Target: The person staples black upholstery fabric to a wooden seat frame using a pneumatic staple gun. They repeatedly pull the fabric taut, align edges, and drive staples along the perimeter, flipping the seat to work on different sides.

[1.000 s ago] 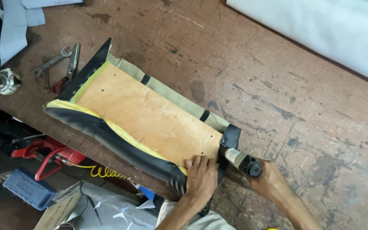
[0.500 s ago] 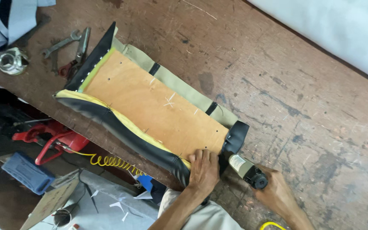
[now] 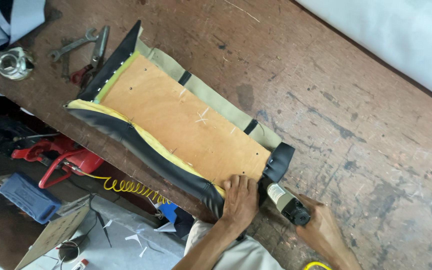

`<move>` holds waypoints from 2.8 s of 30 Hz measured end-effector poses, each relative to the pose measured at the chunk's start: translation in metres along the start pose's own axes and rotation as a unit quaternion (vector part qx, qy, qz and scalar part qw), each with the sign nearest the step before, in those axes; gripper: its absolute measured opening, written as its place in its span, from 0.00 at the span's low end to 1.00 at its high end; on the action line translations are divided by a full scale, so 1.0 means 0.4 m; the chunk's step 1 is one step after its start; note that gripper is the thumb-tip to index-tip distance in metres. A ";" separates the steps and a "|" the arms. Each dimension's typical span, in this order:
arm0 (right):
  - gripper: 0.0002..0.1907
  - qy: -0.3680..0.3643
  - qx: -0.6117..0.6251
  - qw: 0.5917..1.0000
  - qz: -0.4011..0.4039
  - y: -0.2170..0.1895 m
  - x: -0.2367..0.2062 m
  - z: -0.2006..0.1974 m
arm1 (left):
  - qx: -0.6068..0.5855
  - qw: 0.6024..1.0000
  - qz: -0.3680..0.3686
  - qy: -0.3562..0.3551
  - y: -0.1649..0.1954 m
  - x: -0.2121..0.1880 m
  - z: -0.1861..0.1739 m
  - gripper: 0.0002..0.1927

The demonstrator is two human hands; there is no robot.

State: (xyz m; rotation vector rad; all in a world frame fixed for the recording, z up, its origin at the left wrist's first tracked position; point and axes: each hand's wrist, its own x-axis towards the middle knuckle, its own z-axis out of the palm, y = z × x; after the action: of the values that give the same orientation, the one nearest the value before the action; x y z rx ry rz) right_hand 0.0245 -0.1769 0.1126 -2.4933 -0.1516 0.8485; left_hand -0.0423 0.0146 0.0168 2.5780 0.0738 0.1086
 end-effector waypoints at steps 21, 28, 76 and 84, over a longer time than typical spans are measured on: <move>0.38 0.016 -0.018 0.998 -0.058 -0.017 -0.041 0.015 | 0.012 1.000 -0.006 0.024 -0.011 0.014 0.017 0.05; 0.41 -0.032 0.004 0.999 0.035 -0.057 -0.025 0.005 | 0.029 0.999 -0.012 0.002 -0.015 0.016 0.022 0.05; 0.28 -0.014 -0.006 0.998 0.065 -0.025 -0.052 0.059 | -0.093 0.986 -0.071 -0.117 -0.035 -0.002 -0.010 0.13; 0.42 0.014 -0.022 0.998 -0.053 -0.022 -0.104 0.071 | -0.155 0.980 -0.075 -0.099 -0.052 -0.015 -0.012 0.07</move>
State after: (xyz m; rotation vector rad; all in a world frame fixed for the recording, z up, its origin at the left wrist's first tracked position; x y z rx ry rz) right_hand -0.0252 -0.1679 0.1202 -2.5119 -0.2926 0.7743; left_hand -0.0495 0.0341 0.0093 2.2491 0.1640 -0.1798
